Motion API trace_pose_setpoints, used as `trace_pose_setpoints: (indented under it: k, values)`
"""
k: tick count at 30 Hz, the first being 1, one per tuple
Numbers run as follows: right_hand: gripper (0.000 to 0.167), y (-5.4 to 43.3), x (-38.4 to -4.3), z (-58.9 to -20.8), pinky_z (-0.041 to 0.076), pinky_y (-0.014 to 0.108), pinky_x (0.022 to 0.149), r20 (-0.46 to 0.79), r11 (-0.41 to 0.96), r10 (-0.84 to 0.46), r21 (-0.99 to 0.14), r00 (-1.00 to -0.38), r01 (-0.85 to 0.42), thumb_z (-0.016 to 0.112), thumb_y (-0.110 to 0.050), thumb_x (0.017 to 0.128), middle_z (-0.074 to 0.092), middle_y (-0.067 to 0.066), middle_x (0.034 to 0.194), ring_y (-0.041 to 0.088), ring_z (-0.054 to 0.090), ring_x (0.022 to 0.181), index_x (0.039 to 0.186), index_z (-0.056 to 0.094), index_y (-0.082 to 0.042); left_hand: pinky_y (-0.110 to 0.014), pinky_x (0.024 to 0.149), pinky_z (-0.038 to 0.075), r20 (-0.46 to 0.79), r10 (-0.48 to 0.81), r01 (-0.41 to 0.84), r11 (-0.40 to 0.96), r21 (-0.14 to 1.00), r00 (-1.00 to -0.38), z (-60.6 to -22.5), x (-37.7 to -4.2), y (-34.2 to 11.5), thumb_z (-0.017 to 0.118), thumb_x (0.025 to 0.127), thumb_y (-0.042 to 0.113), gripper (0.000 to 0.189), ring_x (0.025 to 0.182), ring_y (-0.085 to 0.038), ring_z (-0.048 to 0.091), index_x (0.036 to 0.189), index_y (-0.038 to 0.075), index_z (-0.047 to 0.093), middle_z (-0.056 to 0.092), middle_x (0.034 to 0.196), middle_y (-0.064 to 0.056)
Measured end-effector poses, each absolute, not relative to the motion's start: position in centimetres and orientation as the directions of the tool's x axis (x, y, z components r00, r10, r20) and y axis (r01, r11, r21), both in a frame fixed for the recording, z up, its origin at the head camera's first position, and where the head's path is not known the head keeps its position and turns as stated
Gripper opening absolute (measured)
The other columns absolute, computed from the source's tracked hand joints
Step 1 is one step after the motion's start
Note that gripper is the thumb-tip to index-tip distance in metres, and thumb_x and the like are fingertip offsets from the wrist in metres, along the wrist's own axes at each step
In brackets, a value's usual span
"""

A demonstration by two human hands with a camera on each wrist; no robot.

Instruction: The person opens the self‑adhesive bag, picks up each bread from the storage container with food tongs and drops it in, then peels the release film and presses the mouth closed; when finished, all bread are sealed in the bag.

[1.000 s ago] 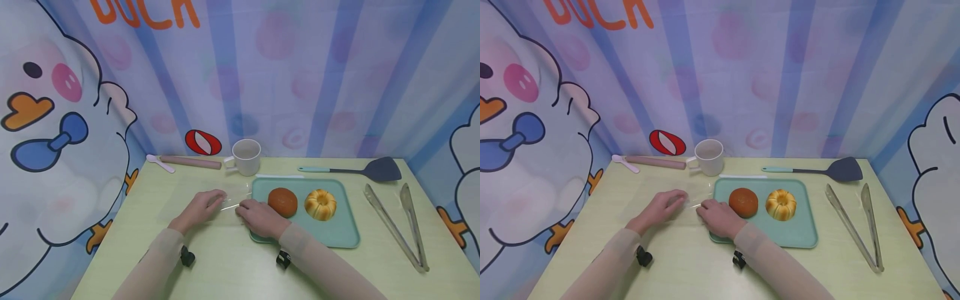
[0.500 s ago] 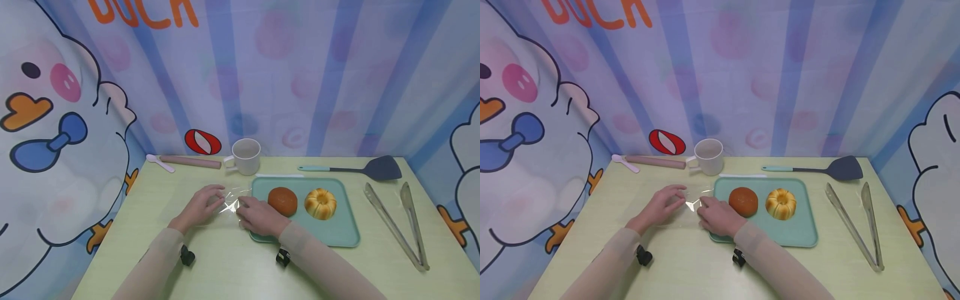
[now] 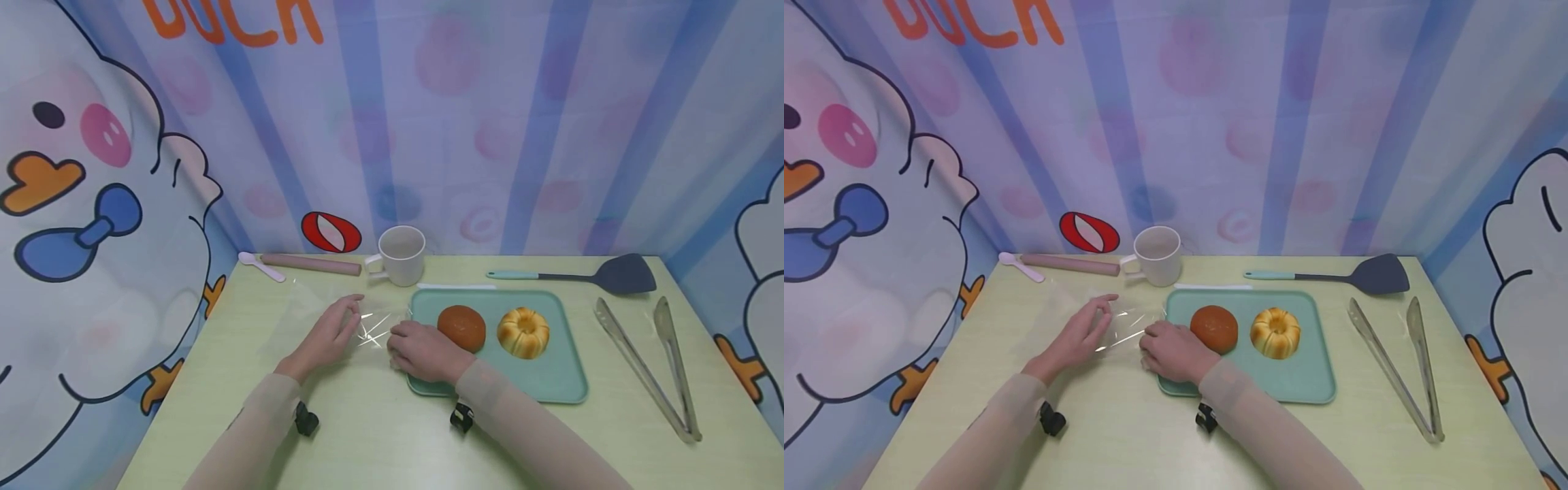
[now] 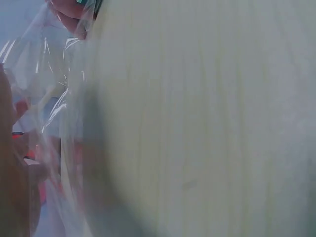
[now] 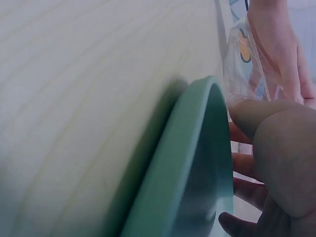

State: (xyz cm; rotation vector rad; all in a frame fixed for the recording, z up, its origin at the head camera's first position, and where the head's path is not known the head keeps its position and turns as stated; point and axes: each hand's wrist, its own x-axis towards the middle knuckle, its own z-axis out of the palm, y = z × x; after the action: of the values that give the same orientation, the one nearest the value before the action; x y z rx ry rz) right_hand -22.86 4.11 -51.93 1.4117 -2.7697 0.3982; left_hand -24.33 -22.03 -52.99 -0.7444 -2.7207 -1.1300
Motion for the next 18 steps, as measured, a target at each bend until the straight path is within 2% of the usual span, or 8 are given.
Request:
trace_pose_setpoints:
  k: [5, 9, 18]
  values:
    - [0.014, 4.09, -22.93, -52.07, 0.058, 0.040, 0.092, 0.136, 0.564, -0.793, -0.207, -0.594, -0.799, 0.065, -0.027, 0.105, 0.067, 0.006, 0.121, 0.022, 0.064, 0.112, 0.109, 0.073, -0.015, -0.057, 0.122, 0.034, 0.234, 0.360, 0.418, 0.614, 0.670, -0.903, -53.11, -24.13, -22.15, 0.043, 0.113, 0.023, 0.010, 0.149, -0.038, 0.044, 0.112, 0.014, 0.047, 0.050, 0.158, -0.018]
    - [0.015, 4.13, -22.90, -51.99, 0.058, 0.041, 0.093, 0.140, 0.566, -0.790, -0.209, -0.597, -0.798, 0.065, -0.025, 0.105, 0.067, 0.008, 0.124, 0.024, 0.065, 0.115, 0.111, 0.074, -0.014, -0.061, 0.121, 0.032, 0.237, 0.351, 0.411, 0.595, 0.691, -0.906, -53.32, -23.99, -22.25, 0.044, 0.113, 0.024, 0.011, 0.149, -0.040, 0.043, 0.113, 0.013, 0.047, 0.049, 0.159, -0.019]
    - [0.026, 4.99, -22.79, -51.19, 0.052, 0.047, 0.109, 0.165, 0.560, -0.769, -0.293, -0.618, -0.775, 0.064, -0.020, 0.105, 0.066, 0.016, 0.138, 0.033, 0.061, 0.132, 0.128, 0.071, -0.008, -0.075, 0.120, 0.019, 0.200, 0.363, 0.392, 0.596, 0.701, -0.910, -53.91, -23.94, -22.20, 0.043, 0.114, 0.028, 0.015, 0.150, -0.043, 0.041, 0.115, 0.013, 0.046, 0.049, 0.158, -0.020]
